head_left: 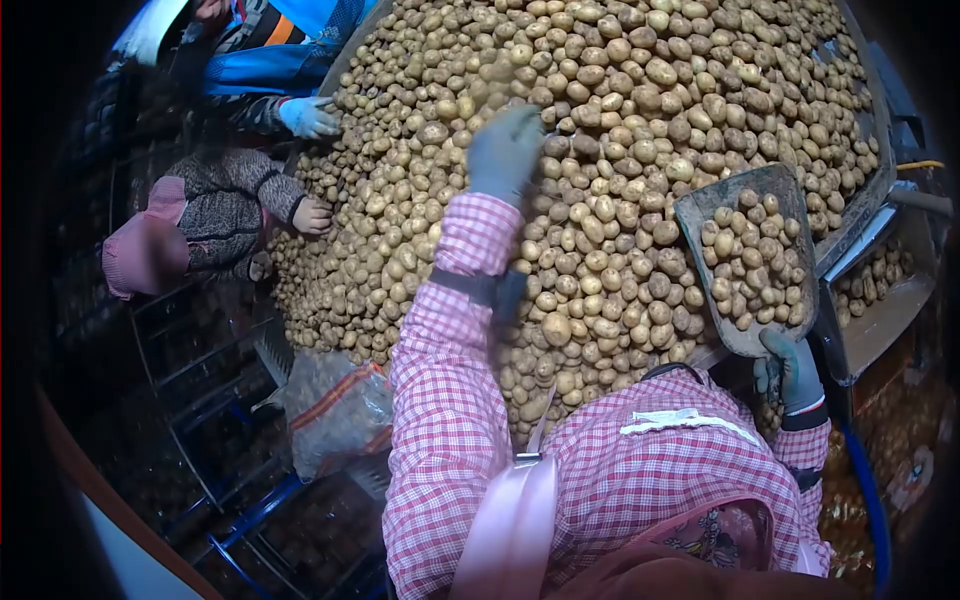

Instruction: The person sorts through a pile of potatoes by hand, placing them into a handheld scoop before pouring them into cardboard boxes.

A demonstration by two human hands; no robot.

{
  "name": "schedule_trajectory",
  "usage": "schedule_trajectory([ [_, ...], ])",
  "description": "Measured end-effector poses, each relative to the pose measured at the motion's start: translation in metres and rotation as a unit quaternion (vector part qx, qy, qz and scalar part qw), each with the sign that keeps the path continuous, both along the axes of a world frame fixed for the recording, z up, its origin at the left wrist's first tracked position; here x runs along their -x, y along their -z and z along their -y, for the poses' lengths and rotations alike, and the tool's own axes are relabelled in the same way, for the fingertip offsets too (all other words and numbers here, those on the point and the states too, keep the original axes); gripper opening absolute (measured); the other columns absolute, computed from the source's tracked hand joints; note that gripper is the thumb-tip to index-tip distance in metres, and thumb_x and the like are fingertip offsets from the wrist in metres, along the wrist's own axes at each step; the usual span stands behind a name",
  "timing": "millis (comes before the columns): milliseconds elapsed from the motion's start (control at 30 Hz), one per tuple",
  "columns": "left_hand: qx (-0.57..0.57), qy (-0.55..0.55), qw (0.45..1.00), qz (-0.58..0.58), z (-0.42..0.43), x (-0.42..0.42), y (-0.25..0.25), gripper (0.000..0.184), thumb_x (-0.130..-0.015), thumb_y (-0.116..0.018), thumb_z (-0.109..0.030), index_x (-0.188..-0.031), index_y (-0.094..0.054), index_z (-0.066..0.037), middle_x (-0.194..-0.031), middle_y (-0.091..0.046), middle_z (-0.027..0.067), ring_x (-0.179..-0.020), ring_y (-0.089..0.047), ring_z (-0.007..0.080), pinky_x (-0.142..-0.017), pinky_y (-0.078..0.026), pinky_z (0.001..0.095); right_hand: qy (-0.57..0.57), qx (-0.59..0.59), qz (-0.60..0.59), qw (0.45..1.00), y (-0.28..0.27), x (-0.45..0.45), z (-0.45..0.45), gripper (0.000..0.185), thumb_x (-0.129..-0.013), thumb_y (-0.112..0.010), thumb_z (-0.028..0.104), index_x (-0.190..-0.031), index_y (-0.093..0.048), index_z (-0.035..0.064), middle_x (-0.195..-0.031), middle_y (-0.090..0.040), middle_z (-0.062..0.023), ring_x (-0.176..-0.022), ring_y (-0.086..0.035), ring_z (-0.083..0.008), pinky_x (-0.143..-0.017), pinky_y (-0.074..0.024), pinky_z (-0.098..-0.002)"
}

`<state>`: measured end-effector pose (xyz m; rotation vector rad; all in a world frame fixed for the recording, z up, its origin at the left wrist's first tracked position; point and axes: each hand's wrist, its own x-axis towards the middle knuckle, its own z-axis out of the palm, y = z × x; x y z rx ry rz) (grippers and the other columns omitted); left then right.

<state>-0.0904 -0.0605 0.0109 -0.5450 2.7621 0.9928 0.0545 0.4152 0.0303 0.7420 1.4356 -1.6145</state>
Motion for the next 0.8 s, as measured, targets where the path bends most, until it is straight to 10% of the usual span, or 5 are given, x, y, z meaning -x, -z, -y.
schedule_trajectory([
  [167,0.18,-0.013,0.979,-0.092,0.055,0.034,0.051,0.032,-0.091,-0.062,-0.017,-0.119,-0.076,-0.011,-0.121,-0.073,0.0124,-0.105,-0.071,0.0257,-0.096,-0.055,0.0372,0.015,0.003,-0.004,1.0,0.002,-0.004,0.001,0.029,-0.097,-0.069,0.03,-0.101,-0.067,0.0007,-0.061,-0.065,-0.0069,-0.04,-0.058,-0.0148,-0.035,-0.0414,-0.0228],
  [400,0.029,0.098,0.995,-0.009,0.003,0.011,0.05,0.029,-0.091,-0.061,-0.019,-0.112,-0.077,-0.009,-0.112,-0.074,0.0136,-0.1,-0.071,0.0285,-0.092,-0.055,0.0384,-0.001,0.005,-0.006,1.0,-0.001,0.0,0.001,0.028,-0.096,-0.069,0.028,-0.102,-0.067,0.0007,-0.062,-0.066,-0.0066,-0.041,-0.059,-0.0142,-0.035,-0.0429,-0.023],
  [500,-0.047,-0.052,0.997,-0.009,0.028,-0.001,0.053,0.027,-0.092,-0.063,-0.023,-0.111,-0.077,-0.01,-0.114,-0.074,0.0119,-0.104,-0.071,0.0296,-0.094,-0.055,0.0396,0.002,-0.003,-0.009,1.0,0.002,-0.002,-0.001,0.029,-0.095,-0.069,0.028,-0.102,-0.067,0.0003,-0.062,-0.066,-0.007,-0.04,-0.058,-0.0145,-0.035,-0.0426,-0.0231],
  [600,0.187,0.021,0.979,-0.072,0.039,0.014,0.037,0.027,-0.094,-0.065,-0.027,-0.113,-0.077,-0.013,-0.119,-0.074,0.008,-0.109,-0.07,0.0293,-0.095,-0.055,0.0407,0.003,0.001,0.004,1.0,-0.004,0.002,0.003,0.03,-0.095,-0.069,0.029,-0.102,-0.067,-0.0001,-0.062,-0.066,-0.0073,-0.04,-0.058,-0.0148,-0.034,-0.0409,-0.0228],
  [800,0.417,0.104,0.888,0.161,0.031,0.073,0.05,0.036,-0.096,-0.063,-0.028,-0.131,-0.069,-0.019,-0.131,-0.069,0.0065,-0.121,-0.065,0.0282,-0.102,-0.053,0.0421,0.004,0.004,0.008,1.0,-0.003,0.0,0.0,0.029,-0.095,-0.069,0.027,-0.103,-0.067,-0.0005,-0.062,-0.066,-0.0081,-0.04,-0.058,-0.0159,-0.035,-0.0429,-0.024],
])
